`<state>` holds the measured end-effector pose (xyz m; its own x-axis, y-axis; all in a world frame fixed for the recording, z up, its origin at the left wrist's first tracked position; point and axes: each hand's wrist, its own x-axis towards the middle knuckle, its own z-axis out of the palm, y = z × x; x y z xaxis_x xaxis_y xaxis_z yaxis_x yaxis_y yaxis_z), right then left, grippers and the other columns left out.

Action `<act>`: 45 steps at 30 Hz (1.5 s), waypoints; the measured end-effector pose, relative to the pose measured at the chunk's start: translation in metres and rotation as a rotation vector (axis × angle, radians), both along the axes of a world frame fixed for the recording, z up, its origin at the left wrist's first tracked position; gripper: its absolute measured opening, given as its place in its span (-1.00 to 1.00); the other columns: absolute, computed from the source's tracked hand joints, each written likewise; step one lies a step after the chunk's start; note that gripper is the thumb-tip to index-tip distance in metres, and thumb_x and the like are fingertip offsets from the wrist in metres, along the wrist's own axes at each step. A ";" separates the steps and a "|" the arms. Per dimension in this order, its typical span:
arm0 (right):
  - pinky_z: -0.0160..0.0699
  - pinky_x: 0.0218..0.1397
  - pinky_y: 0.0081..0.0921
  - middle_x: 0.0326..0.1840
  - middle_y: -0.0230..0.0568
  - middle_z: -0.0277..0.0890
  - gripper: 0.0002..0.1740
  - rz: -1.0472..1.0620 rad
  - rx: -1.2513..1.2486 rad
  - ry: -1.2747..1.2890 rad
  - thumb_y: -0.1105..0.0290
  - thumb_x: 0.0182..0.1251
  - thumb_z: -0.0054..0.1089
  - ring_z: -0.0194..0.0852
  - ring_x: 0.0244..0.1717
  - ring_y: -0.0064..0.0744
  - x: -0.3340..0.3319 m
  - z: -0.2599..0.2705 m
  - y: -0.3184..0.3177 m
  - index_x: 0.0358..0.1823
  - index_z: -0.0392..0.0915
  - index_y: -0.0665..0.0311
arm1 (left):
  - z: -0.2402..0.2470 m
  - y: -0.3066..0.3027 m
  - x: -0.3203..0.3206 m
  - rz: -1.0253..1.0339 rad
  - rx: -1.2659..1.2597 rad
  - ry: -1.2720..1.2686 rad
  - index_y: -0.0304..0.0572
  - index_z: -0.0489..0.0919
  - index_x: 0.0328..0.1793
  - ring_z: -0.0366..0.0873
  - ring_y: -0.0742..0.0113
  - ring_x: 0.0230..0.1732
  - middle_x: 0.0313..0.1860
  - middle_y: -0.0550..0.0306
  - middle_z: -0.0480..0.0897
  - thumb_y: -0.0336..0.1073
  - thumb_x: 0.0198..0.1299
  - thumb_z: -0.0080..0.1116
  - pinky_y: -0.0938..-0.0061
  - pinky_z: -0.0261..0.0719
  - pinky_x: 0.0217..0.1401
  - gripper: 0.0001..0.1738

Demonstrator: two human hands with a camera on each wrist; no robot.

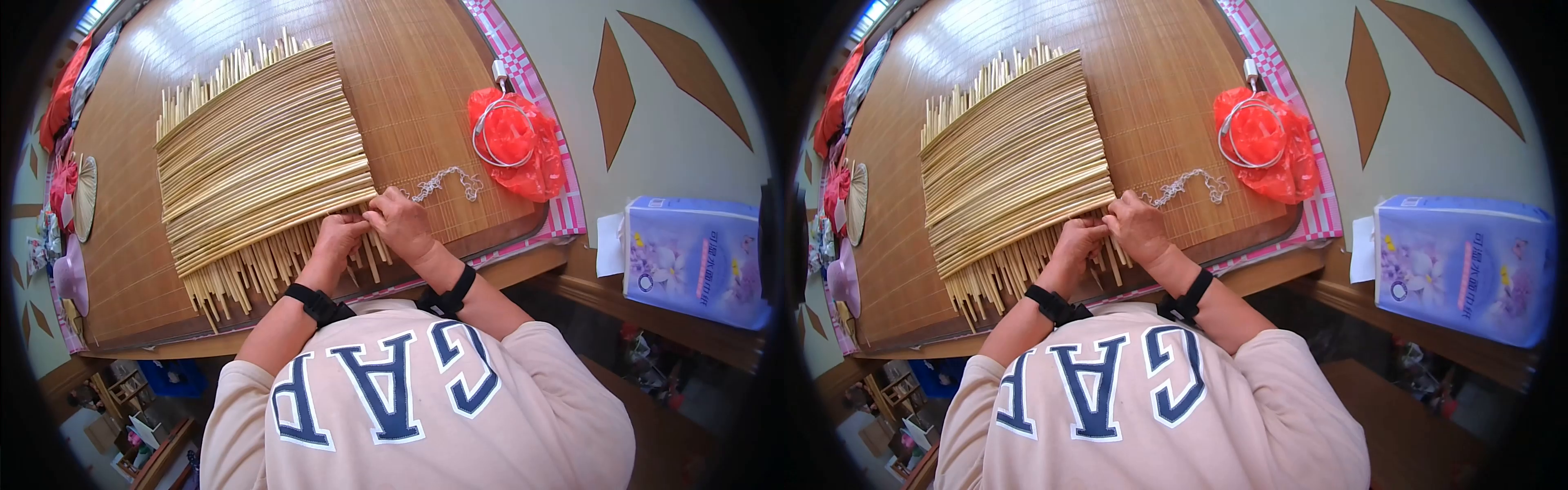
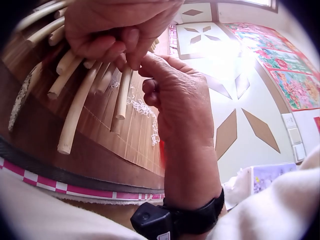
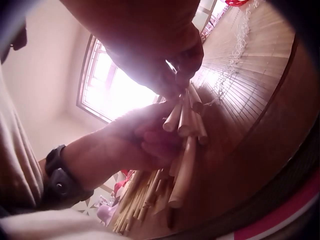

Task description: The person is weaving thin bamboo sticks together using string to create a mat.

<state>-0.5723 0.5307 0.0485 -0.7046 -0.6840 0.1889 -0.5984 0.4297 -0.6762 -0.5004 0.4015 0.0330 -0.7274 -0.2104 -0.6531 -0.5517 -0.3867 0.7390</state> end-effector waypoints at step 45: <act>0.43 -0.37 -0.30 -0.45 -0.13 0.37 -0.91 -0.029 -0.089 -0.002 0.44 0.02 0.16 0.43 -0.41 -0.08 -0.004 -0.029 -0.009 -0.52 0.44 0.26 | -0.019 0.006 0.003 0.004 -0.031 0.045 -0.33 0.56 -0.50 0.18 0.54 -0.88 -0.83 0.27 0.34 -0.33 -0.05 0.29 0.58 0.01 -0.85 -0.81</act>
